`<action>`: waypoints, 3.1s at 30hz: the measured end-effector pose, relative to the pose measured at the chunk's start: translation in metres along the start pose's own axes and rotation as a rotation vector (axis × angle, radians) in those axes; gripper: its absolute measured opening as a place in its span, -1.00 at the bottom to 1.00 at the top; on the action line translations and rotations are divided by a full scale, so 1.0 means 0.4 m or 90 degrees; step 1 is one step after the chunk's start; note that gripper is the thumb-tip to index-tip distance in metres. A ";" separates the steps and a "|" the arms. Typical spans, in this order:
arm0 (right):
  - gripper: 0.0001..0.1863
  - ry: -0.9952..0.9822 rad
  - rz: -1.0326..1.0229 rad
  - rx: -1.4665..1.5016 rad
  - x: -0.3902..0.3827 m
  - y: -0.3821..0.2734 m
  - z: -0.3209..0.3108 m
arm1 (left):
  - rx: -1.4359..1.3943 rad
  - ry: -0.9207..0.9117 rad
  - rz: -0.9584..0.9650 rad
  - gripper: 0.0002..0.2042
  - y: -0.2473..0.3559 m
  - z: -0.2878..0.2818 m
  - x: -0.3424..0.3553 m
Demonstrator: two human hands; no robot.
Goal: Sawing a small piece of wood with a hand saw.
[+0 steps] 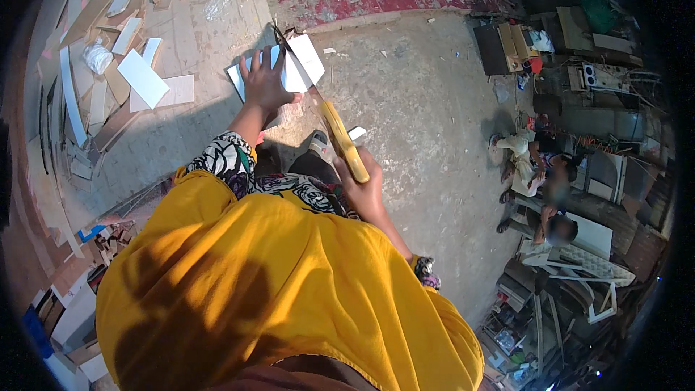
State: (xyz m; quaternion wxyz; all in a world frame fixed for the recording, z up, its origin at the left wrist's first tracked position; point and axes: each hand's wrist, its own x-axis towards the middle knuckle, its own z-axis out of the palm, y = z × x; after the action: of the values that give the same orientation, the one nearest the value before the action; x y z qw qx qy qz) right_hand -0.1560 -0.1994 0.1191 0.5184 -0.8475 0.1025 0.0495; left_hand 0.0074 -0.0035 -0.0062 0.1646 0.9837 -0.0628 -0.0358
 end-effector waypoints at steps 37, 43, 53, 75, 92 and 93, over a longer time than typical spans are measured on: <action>-0.65 -0.137 -0.136 -0.120 0.240 -0.247 -0.023 | 0.013 0.049 0.047 0.09 -0.004 -0.003 0.001; -0.63 -0.100 -0.204 -0.079 0.087 -0.044 0.030 | 0.071 0.002 0.004 0.07 0.018 -0.005 0.019; -0.62 -0.016 -0.212 0.028 0.016 0.137 0.069 | 0.208 0.100 0.041 -0.58 -0.048 0.109 0.045; -0.53 0.021 0.125 0.720 0.031 0.179 0.021 | 0.113 -0.005 0.032 0.09 0.013 -0.006 0.019; -0.54 0.061 0.019 0.518 -0.033 0.072 -0.081 | -0.548 -0.522 -0.016 -0.48 -0.158 -0.139 0.145; -0.54 0.043 0.027 0.531 -0.027 0.074 -0.061 | -0.544 -0.520 -0.015 -0.48 -0.157 -0.146 0.155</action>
State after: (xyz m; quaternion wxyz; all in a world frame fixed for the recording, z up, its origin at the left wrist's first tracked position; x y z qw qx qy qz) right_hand -0.1738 -0.2330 0.1066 0.8122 -0.5642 0.1481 -0.0137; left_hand 0.0813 0.0656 0.0253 0.5084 0.7374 -0.0901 -0.4355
